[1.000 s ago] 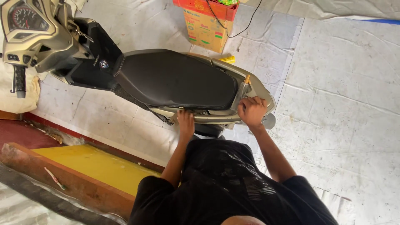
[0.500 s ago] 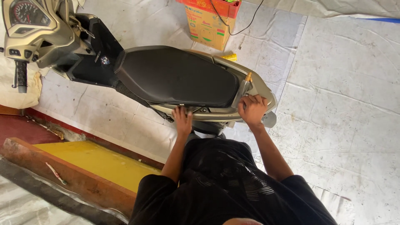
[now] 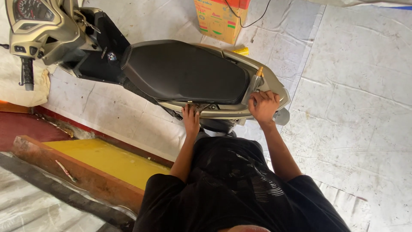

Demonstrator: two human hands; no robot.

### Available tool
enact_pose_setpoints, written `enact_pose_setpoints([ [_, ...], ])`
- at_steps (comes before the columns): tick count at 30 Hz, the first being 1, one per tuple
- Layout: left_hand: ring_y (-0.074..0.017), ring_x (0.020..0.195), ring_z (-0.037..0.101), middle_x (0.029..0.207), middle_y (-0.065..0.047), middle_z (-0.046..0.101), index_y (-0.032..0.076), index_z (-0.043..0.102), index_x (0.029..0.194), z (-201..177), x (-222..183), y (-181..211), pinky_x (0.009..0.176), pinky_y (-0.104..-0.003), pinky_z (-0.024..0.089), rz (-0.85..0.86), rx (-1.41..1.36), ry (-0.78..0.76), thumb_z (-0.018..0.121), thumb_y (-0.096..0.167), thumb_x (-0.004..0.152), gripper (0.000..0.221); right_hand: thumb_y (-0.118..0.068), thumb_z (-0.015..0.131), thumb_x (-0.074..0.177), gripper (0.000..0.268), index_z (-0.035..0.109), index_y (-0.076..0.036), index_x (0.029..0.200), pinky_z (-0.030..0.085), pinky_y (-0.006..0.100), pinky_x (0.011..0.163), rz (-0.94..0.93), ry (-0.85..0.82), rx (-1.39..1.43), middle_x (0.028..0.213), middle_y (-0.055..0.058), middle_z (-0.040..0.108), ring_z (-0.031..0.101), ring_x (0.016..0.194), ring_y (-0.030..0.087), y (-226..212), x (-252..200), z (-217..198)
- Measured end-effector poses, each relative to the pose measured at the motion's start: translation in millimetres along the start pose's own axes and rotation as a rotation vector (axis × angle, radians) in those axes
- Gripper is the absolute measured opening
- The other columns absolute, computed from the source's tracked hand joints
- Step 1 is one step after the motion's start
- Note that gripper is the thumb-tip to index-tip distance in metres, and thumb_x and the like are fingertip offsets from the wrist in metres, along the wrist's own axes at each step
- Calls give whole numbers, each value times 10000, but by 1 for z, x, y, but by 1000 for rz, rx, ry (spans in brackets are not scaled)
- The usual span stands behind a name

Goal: The person is working on the rear seat of a scooter, repeatedly pressing down on the seat and manipulating the latch mechanism underneath. They use their hands to align the seat and attempt to secure it in place, occasionally reaching under the seat to adjust the locking components.

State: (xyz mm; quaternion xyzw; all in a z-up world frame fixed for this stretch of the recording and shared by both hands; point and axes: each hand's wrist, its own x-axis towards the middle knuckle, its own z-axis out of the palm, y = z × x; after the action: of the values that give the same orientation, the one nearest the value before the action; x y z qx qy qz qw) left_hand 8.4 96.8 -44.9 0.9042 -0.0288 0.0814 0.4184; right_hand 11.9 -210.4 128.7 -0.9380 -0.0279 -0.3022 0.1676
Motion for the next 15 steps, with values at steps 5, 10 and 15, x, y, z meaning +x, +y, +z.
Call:
enact_pose_setpoints([
  [5, -326, 1118, 601, 1097, -129, 716, 59, 738, 1051, 12, 22, 3, 1032, -456, 475, -26, -94, 21, 602, 251, 1046, 235, -169, 706, 807, 72, 771, -167, 838, 393, 410, 843, 55, -39, 61, 822, -27, 715, 599, 877, 209, -16, 8, -8],
  [10, -153, 816, 502, 856, -74, 533, -7, 628, 1017, -15, 8, 66, 768, -320, 444, 144, -497, -95, 593, 167, 1087, 190, -145, 789, 822, 468, 638, -135, 1265, 453, 414, 994, 287, -334, 790, 1097, -22, 680, 605, 1126, 153, -58, -4, -15],
  [15, -185, 785, 522, 851, -84, 555, 11, 599, 1065, -50, 9, 131, 703, -320, 456, 61, -570, -305, 543, 142, 1106, 148, -155, 811, 819, 605, 529, -101, 1352, 508, 341, 943, 416, -677, 1197, 1128, -16, 643, 602, 1072, 99, -69, -12, -7],
])
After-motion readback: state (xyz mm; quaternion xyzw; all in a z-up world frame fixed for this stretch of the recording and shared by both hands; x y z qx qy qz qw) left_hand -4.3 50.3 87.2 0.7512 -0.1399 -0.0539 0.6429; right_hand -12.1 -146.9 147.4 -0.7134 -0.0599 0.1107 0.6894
